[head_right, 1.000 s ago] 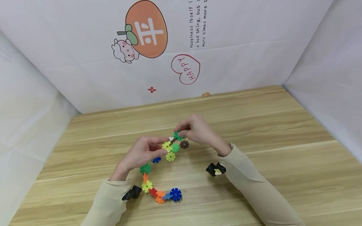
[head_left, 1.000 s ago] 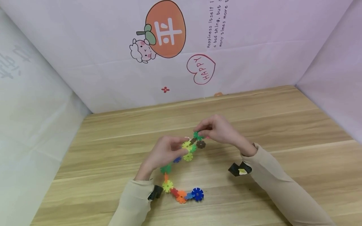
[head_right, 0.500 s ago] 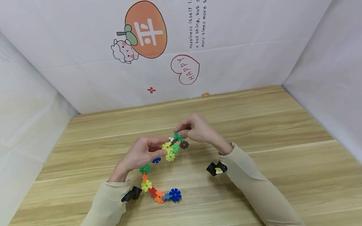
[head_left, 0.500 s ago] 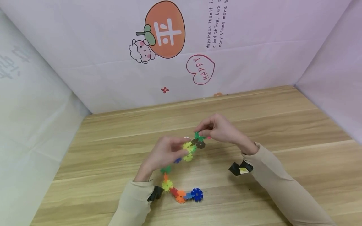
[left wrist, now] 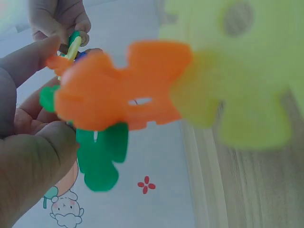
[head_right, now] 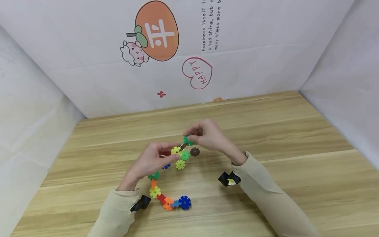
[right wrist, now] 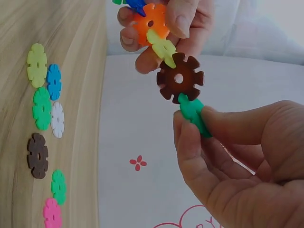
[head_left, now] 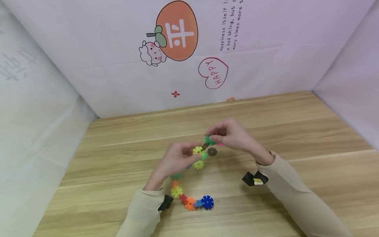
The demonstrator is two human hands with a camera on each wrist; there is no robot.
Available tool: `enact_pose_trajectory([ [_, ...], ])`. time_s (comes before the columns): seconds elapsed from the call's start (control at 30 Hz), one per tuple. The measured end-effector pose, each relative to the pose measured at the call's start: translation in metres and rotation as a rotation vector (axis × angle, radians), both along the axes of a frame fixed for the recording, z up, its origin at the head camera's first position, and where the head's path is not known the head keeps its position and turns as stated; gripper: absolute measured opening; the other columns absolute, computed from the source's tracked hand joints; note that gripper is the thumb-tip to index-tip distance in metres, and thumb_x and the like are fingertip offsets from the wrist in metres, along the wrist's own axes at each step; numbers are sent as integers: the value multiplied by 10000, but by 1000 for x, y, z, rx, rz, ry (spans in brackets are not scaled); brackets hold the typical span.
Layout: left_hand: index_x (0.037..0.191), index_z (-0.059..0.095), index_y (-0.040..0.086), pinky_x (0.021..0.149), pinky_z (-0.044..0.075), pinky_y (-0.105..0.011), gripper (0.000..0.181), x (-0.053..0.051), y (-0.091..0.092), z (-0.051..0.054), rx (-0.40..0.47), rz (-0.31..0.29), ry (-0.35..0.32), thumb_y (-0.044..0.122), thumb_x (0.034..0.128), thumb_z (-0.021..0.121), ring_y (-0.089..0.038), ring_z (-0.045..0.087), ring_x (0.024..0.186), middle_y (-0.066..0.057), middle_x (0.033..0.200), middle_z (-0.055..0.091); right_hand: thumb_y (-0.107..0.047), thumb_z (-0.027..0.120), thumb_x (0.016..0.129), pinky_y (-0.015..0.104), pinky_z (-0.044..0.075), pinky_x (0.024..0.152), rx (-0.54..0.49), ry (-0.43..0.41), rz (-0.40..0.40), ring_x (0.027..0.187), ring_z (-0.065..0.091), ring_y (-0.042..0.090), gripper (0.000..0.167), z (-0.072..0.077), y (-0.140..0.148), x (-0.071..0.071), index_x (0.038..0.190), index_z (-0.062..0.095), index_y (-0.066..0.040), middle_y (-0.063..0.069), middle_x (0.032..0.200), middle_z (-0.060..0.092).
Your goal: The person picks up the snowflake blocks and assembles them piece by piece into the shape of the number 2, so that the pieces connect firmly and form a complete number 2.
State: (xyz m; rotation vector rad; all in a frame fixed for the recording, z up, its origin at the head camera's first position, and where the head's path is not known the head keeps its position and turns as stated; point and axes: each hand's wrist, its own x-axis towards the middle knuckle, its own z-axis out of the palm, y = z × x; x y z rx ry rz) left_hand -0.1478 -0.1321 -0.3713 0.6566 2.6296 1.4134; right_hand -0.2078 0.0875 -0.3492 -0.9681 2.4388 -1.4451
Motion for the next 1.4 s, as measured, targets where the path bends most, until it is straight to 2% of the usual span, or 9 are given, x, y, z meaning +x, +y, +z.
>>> enact_pose_trajectory([
  [0.07,1202,659,49,806,538,-316,338,0,1,0,4,3,-6,173,890,692,-130,643,886,-57,1078,698,44,657,867,257,528,576,-2,-10,12,676,655,242,125,1,-1,1,966,725,9,75,848,717],
  [0.2,1173,680,62,870,515,-384,313,0,3,1,10,35,-23,196,890,694,-176,630,1018,-36,1165,676,43,679,851,282,550,620,-5,-24,39,730,679,221,124,2,-1,2,965,718,17,96,882,721],
  [0.4,1091,725,102,889,501,-420,257,1,5,-1,-4,75,-19,200,854,737,-176,626,1041,5,1095,701,24,700,842,357,573,652,1,-13,53,742,689,144,109,-1,-3,1,941,734,-8,82,892,724],
  [0.5,1062,738,99,893,506,-424,234,1,6,-2,3,77,-5,190,846,746,-160,634,1035,15,1067,709,27,693,847,338,573,649,4,-4,49,741,688,137,108,-2,-5,2,940,740,-2,89,898,725],
  [0.63,1031,748,92,870,529,-384,202,1,7,-2,25,77,-15,169,845,747,-163,660,996,7,1036,717,45,687,844,271,565,649,9,5,49,755,690,147,108,-3,-6,3,931,741,9,104,900,724],
  [0.83,1022,746,100,832,542,-310,196,1,7,-2,37,68,-48,142,830,757,-155,672,974,-3,1037,716,63,683,840,263,565,652,12,19,53,759,694,153,110,-2,-8,5,907,745,2,96,884,726],
  [1.17,1015,739,23,787,548,-253,198,1,11,-5,45,30,5,95,831,749,-147,687,921,-47,1002,725,65,674,847,268,559,618,43,51,62,721,681,128,116,-4,-10,7,881,753,-13,83,867,728],
  [1.27,1045,726,13,791,550,-265,224,2,12,-6,54,62,2,74,830,745,-165,687,931,-63,1028,718,64,673,848,278,560,609,36,55,52,709,678,125,112,-4,-11,7,879,752,-8,85,857,728],
  [1.4,1185,659,12,810,549,-288,362,4,13,-6,99,100,-33,39,831,733,-173,680,950,-85,1095,695,74,673,843,263,551,591,24,54,37,691,671,131,115,-4,-12,7,880,750,-3,89,848,726],
])
